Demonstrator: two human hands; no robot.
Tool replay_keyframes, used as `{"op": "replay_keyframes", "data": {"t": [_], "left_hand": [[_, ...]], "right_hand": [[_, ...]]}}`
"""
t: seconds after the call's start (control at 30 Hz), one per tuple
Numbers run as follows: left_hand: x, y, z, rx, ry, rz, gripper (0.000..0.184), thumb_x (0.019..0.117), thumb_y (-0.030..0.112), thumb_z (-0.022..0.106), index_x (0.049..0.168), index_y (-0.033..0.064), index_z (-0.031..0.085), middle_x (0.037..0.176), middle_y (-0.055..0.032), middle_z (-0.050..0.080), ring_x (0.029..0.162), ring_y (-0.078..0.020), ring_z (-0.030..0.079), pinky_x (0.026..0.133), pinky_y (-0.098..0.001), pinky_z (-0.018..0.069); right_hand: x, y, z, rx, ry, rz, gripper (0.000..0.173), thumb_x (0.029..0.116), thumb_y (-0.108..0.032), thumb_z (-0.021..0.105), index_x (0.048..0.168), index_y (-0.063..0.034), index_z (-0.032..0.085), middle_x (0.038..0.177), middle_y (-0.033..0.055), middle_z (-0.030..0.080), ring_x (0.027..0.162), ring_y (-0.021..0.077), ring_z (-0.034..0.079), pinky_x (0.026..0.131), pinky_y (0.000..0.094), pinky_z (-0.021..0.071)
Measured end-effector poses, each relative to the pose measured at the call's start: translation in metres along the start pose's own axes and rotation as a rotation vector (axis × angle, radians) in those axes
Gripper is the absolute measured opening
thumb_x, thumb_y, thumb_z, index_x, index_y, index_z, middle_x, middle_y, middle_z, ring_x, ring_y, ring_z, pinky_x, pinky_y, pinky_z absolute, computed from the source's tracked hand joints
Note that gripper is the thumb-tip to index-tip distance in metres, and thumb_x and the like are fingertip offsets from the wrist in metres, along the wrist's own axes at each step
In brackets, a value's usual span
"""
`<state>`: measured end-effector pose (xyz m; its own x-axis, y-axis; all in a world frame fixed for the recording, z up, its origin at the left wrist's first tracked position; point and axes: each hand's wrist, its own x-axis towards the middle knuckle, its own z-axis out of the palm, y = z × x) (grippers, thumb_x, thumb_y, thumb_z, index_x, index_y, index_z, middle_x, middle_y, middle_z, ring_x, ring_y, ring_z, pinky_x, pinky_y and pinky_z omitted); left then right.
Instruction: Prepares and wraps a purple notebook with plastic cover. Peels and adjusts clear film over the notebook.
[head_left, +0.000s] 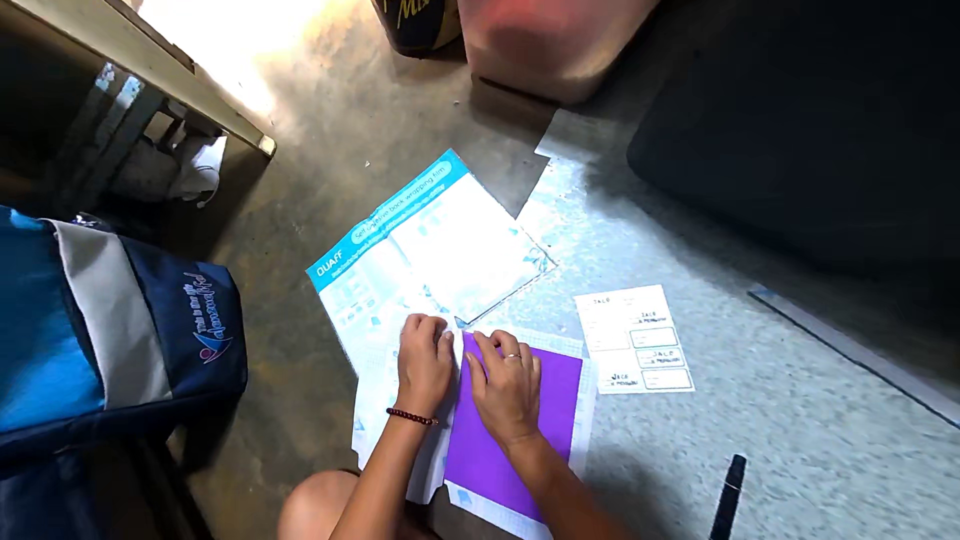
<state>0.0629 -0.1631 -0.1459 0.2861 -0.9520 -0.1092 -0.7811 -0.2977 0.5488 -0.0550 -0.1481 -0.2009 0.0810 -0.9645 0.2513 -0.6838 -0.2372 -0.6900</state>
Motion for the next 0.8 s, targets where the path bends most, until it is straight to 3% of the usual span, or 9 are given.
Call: {"op": "replay_keyframes", "data": {"t": [0.07, 0.1, 0.2, 0.37, 0.47, 0.57, 0.63, 0.8], "left_hand": [[0.002, -0.012, -0.002, 0.094, 0.028, 0.065, 0.040, 0.0935, 0.019, 0.069, 0.131, 0.0040, 0.068, 0.139, -0.0224, 0.059, 0.129, -0.0461, 0.052, 0.102, -0.0610, 0.0437], [0.005, -0.016, -0.004, 0.122, 0.010, 0.088, 0.044, 0.0930, 0.022, 0.070, 0.134, 0.0066, 0.067, 0.148, -0.0203, 0.054, 0.138, -0.0478, 0.044, 0.104, -0.0664, 0.0375], [0.014, -0.024, -0.014, 0.176, -0.085, 0.142, 0.036, 0.0921, 0.030, 0.072, 0.120, 0.0073, 0.070, 0.151, -0.0172, 0.052, 0.146, -0.0451, 0.036, 0.108, -0.0722, 0.0254], [0.029, -0.024, -0.033, 0.214, -0.234, 0.224, 0.025, 0.0955, 0.024, 0.069, 0.106, 0.0012, 0.069, 0.119, -0.0204, 0.065, 0.128, -0.0441, 0.051, 0.107, -0.0716, 0.0256], [0.035, -0.015, -0.043, 0.196, -0.340, 0.267, 0.018, 0.0981, 0.015, 0.065, 0.104, -0.0018, 0.069, 0.098, -0.0149, 0.071, 0.107, -0.0342, 0.065, 0.111, -0.0685, 0.0242], [0.041, -0.001, -0.055, 0.165, -0.402, 0.289, 0.020, 0.0951, 0.011, 0.069, 0.110, -0.0030, 0.067, 0.090, -0.0131, 0.072, 0.092, -0.0284, 0.070, 0.111, -0.0650, 0.0301], [0.046, 0.008, -0.059, 0.164, -0.435, 0.277, 0.025, 0.0931, 0.010, 0.073, 0.113, -0.0022, 0.065, 0.086, -0.0116, 0.071, 0.087, -0.0258, 0.070, 0.110, -0.0619, 0.0335], [0.057, 0.014, -0.060, 0.193, -0.480, 0.321, 0.020, 0.0914, 0.007, 0.074, 0.107, -0.0007, 0.066, 0.083, -0.0097, 0.070, 0.085, -0.0244, 0.069, 0.109, -0.0636, 0.0319]], "right_hand": [[0.000, 0.000, 0.000, -0.021, -0.007, -0.001, 0.029, 0.0938, -0.021, 0.064, 0.115, -0.0064, 0.078, 0.104, 0.0175, 0.069, 0.085, 0.0348, 0.065, 0.071, 0.0472, 0.0482], [0.000, -0.001, -0.001, -0.025, -0.010, -0.001, 0.030, 0.0935, -0.020, 0.064, 0.116, -0.0053, 0.077, 0.105, 0.0182, 0.069, 0.086, 0.0355, 0.065, 0.071, 0.0475, 0.0482], [0.005, -0.004, -0.005, 0.000, -0.047, 0.011, 0.030, 0.0901, -0.015, 0.068, 0.115, -0.0010, 0.076, 0.103, 0.0203, 0.069, 0.087, 0.0381, 0.065, 0.071, 0.0498, 0.0486], [0.011, -0.004, -0.010, 0.027, -0.064, 0.000, 0.030, 0.0846, -0.012, 0.072, 0.112, -0.0015, 0.077, 0.100, 0.0200, 0.068, 0.087, 0.0395, 0.065, 0.073, 0.0514, 0.0508], [0.013, 0.004, -0.004, 0.156, -0.031, -0.052, 0.034, 0.0829, -0.008, 0.068, 0.115, -0.0003, 0.076, 0.111, 0.0201, 0.070, 0.094, 0.0393, 0.064, 0.081, 0.0526, 0.0498], [0.020, 0.007, -0.004, 0.298, -0.086, -0.036, 0.050, 0.0782, 0.003, 0.068, 0.128, 0.0030, 0.069, 0.122, 0.0178, 0.071, 0.105, 0.0393, 0.065, 0.092, 0.0552, 0.0488], [0.024, 0.006, -0.006, 0.357, -0.142, 0.017, 0.061, 0.0756, 0.009, 0.068, 0.136, 0.0031, 0.062, 0.120, 0.0117, 0.073, 0.108, 0.0360, 0.064, 0.096, 0.0552, 0.0468], [0.035, 0.007, -0.013, 0.398, -0.266, 0.033, 0.073, 0.0747, 0.014, 0.065, 0.146, 0.0025, 0.052, 0.114, 0.0088, 0.075, 0.107, 0.0357, 0.064, 0.095, 0.0567, 0.0456]]}}
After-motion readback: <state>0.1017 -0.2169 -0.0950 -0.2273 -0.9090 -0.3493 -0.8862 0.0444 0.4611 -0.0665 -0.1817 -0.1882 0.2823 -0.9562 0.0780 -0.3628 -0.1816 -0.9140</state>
